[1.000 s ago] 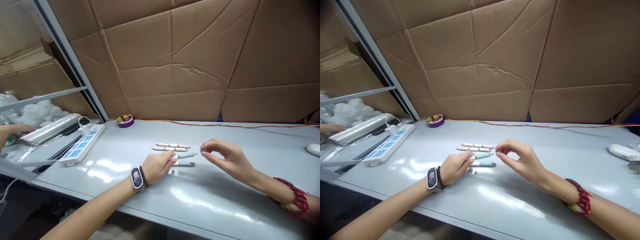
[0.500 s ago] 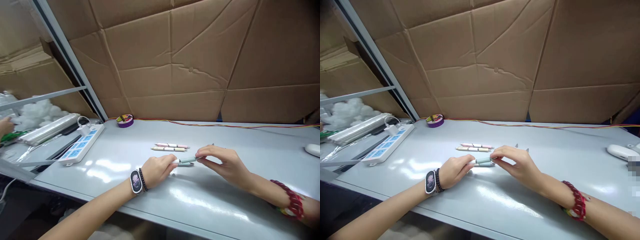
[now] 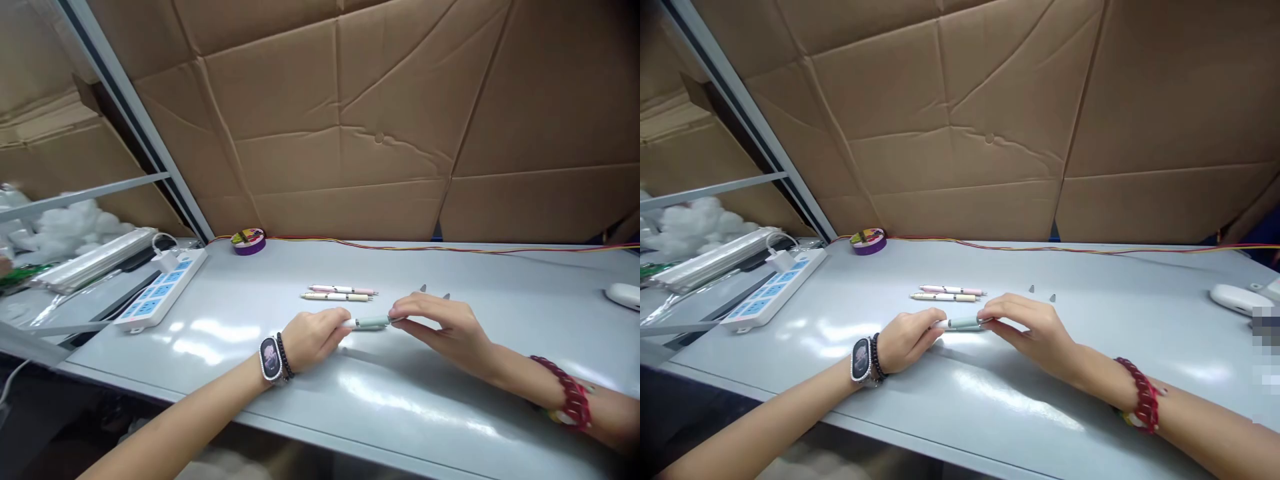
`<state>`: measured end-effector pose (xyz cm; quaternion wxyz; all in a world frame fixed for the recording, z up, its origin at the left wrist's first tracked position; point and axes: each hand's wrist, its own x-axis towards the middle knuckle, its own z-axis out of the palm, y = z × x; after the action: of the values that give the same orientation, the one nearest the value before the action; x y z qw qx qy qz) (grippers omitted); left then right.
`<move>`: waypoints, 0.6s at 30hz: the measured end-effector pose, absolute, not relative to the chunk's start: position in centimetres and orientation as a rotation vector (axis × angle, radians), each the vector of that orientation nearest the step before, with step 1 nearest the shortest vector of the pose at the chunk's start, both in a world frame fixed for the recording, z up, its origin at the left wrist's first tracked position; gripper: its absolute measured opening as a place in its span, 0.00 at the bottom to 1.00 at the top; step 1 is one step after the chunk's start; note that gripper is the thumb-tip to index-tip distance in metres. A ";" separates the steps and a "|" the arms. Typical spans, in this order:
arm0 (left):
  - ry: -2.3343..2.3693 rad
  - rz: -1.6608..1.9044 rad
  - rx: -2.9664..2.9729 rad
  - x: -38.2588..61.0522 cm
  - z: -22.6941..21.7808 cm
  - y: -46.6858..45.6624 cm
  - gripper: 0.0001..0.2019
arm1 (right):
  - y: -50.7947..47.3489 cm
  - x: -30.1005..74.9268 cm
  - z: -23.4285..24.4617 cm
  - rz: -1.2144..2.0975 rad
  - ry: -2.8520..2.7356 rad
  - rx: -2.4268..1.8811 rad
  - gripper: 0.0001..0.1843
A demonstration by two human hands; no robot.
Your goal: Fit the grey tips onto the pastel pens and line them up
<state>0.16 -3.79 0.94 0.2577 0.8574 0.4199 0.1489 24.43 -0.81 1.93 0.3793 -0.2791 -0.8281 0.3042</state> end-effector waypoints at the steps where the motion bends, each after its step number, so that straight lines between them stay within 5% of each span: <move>1: 1.142 0.407 2.340 0.1 0.9 -3.8 0.13 | -0.9 24.4 1.9 0.789 -2.111 -0.724 0.10; 18: 1.134 0.472 2.439 -0.2 0.8 -3.8 0.13 | -1.4 24.0 1.8 0.941 -2.060 -0.845 0.08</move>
<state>-0.16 -3.78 0.79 0.2036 0.8744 0.4066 0.1693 24.04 -1.36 1.82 0.3544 -0.3268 -0.7968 0.3642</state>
